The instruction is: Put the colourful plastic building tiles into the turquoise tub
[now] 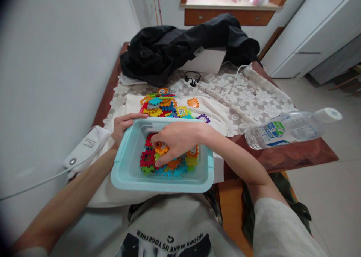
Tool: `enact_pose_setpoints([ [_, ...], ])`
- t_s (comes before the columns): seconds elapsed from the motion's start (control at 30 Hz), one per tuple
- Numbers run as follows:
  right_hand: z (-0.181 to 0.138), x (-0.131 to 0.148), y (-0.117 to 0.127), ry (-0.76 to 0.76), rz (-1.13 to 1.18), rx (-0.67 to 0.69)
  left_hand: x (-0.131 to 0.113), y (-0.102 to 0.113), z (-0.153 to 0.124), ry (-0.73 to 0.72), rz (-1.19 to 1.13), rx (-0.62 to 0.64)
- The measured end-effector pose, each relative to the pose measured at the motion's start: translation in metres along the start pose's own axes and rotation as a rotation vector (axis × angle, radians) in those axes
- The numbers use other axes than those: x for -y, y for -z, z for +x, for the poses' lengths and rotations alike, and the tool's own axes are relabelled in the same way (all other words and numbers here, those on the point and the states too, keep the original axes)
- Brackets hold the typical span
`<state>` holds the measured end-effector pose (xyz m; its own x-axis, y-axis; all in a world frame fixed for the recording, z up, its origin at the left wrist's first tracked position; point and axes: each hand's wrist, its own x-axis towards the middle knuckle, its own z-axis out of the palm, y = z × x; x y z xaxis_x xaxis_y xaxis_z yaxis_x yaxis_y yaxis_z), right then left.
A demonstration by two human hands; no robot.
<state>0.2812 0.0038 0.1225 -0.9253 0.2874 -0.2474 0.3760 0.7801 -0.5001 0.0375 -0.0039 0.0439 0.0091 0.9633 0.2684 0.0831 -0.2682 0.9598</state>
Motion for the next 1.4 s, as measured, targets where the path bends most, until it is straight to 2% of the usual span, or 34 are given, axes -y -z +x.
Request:
enact_pose_setpoints([
  [0.1,-0.002,-0.004,-0.004,-0.008,0.022,0.025,-0.001,0.000,0.000,0.009,0.005,-0.001],
  [0.3,-0.004,-0.003,-0.003,0.058,0.084,-0.023,-0.003,0.000,-0.001,0.041,0.030,-0.014],
  [0.6,-0.004,-0.009,-0.010,0.000,0.064,0.039,0.003,0.002,0.000,0.004,0.070,-0.021],
  [1.2,-0.004,-0.014,-0.011,0.081,0.102,-0.028,0.003,0.001,-0.001,0.019,0.067,-0.024],
  [1.4,-0.004,-0.016,-0.011,0.136,0.164,-0.105,0.001,0.000,0.000,0.023,0.046,-0.027],
])
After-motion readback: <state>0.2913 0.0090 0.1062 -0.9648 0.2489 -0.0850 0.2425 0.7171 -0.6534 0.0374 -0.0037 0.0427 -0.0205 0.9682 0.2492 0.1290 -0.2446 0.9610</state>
